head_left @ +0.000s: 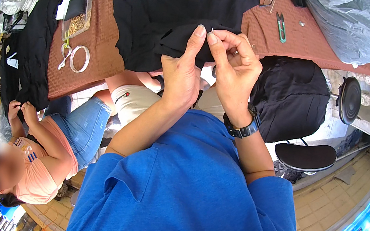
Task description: The person sews small white labels onto black fabric pieces by hand using a needle and thread, then uses snips to cut the thread.
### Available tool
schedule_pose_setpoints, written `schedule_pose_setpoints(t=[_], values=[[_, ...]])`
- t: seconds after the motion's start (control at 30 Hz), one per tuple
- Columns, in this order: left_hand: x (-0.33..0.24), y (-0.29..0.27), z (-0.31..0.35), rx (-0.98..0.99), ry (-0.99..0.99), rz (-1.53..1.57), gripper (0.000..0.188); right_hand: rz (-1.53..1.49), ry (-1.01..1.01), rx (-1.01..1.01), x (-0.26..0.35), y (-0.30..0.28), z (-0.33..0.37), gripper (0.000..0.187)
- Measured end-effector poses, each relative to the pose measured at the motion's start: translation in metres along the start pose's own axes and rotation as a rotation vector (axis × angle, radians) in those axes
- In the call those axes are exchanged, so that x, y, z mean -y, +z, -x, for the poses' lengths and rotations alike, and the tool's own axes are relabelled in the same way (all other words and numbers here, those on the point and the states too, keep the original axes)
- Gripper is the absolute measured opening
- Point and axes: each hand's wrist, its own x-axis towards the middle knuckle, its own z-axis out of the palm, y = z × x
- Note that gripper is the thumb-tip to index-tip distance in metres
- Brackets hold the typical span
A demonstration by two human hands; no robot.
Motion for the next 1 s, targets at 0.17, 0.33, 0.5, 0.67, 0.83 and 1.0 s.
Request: schedule_pose_setpoints(t=[0.17, 0.33, 0.5, 0.67, 0.83, 1.0], values=[[-0.0004, 0.0015, 0.0004, -0.002, -0.001, -0.001, 0.013, -0.015, 0.005, 0.007, -0.0003, -0.0013, -0.0012, 0.011], [0.0005, 0.0032, -0.0003, -0.063, -0.005, -0.044, 0.015, -0.021, 0.048, 0.004, 0.0001, -0.0029, -0.0016, 0.011], [0.0006, 0.0044, 0.0004, -0.114, -0.011, -0.094, 0.017, -0.046, 0.097, 0.004, 0.0032, -0.0033, -0.0015, 0.010], [-0.0035, 0.0081, 0.0021, -0.162, -0.024, -0.157, 0.018, -0.034, 0.101, 0.014, 0.0029, -0.0055, -0.0021, 0.010], [-0.0030, 0.0084, 0.0012, -0.171, -0.019, -0.199, 0.023, -0.024, 0.095, 0.017, 0.0032, -0.0046, -0.0019, 0.010], [-0.0005, 0.0093, 0.0007, -0.159, 0.010, -0.162, 0.022, -0.067, 0.104, 0.000, -0.0026, -0.0041, -0.0009, 0.010]])
